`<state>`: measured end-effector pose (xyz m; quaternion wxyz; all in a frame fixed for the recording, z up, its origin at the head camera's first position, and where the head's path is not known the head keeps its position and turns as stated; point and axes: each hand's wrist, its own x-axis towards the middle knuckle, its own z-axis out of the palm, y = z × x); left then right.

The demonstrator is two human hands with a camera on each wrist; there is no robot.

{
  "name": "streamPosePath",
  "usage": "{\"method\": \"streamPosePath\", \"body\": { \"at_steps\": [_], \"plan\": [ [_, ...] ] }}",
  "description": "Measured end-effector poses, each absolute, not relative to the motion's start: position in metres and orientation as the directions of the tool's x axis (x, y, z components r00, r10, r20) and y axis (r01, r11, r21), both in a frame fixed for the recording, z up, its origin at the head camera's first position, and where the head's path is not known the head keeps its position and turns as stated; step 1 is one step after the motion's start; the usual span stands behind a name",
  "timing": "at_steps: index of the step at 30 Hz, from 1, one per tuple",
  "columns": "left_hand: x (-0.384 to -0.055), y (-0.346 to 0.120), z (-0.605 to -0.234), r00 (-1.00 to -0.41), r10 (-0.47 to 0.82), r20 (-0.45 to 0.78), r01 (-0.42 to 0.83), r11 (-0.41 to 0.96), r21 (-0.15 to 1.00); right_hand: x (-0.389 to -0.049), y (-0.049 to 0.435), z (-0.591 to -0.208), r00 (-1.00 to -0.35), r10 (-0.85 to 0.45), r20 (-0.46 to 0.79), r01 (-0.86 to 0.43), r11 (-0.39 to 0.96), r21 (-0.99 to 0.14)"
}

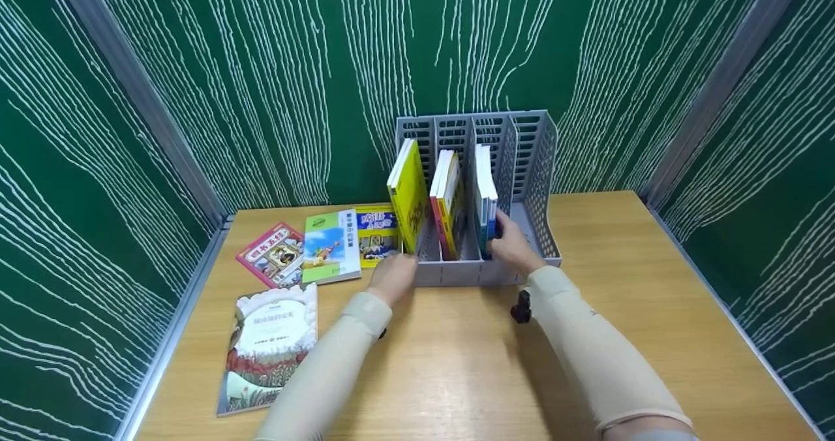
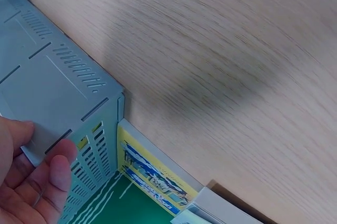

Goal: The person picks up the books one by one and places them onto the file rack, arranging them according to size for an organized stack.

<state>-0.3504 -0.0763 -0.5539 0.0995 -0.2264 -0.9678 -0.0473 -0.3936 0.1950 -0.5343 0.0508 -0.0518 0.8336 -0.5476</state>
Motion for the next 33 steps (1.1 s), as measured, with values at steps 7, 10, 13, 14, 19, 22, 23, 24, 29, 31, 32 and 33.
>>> {"method": "streamPosePath", "body": {
  "at_steps": [7,10,13,14,19,22,23,24,29,31,32,33],
  "plan": [
    [-0.352,-0.077,-0.553,-0.877,0.436,0.201,0.455,0.888,0.059,-0.395,0.197,-0.528,-0.985,-0.161,-0.058,-0.019,0.439,-0.898],
    [-0.351,-0.079,-0.552,-0.875,0.444,0.193,0.463,0.884,0.066,-0.393,0.2,-0.524,-0.983,-0.167,-0.081,-0.007,0.468,-0.884],
    [-0.348,-0.085,-0.55,-0.862,0.474,0.18,0.493,0.866,0.08,-0.39,0.205,-0.517,-0.979,-0.171,-0.115,0.009,0.523,-0.852],
    [-0.348,-0.088,-0.549,-0.855,0.488,0.175,0.507,0.858,0.086,-0.388,0.207,-0.514,-0.977,-0.169,-0.128,0.016,0.541,-0.841],
    [-0.344,-0.109,-0.543,-0.815,0.552,0.174,0.576,0.806,0.139,-0.383,0.214,-0.505,-0.979,-0.181,-0.091,-0.047,0.642,-0.765],
    [-0.342,-0.124,-0.537,-0.812,0.556,0.177,0.581,0.796,0.168,-0.378,0.22,-0.504,-0.976,-0.216,-0.034,-0.125,0.681,-0.721],
    [-0.342,-0.129,-0.535,-0.816,0.55,0.174,0.576,0.799,0.174,-0.376,0.222,-0.503,-0.974,-0.225,-0.025,-0.141,0.689,-0.711],
    [-0.341,-0.134,-0.534,-0.824,0.541,0.167,0.565,0.804,0.182,-0.374,0.224,-0.503,-0.974,-0.227,-0.024,-0.144,0.695,-0.704],
    [-0.339,-0.165,-0.533,-0.859,0.493,0.135,0.511,0.839,0.189,-0.362,0.232,-0.504,-0.976,-0.218,0.016,-0.176,0.743,-0.646],
    [-0.338,-0.179,-0.533,-0.876,0.467,0.123,0.483,0.853,0.198,-0.357,0.233,-0.507,-0.977,-0.207,0.044,-0.192,0.775,-0.602],
    [-0.338,-0.186,-0.533,-0.885,0.45,0.118,0.465,0.861,0.203,-0.355,0.234,-0.509,-0.977,-0.207,0.056,-0.201,0.789,-0.58],
    [-0.337,-0.193,-0.533,-0.893,0.434,0.116,0.449,0.869,0.209,-0.352,0.235,-0.512,-0.976,-0.208,0.065,-0.208,0.803,-0.559]
  ]
}}
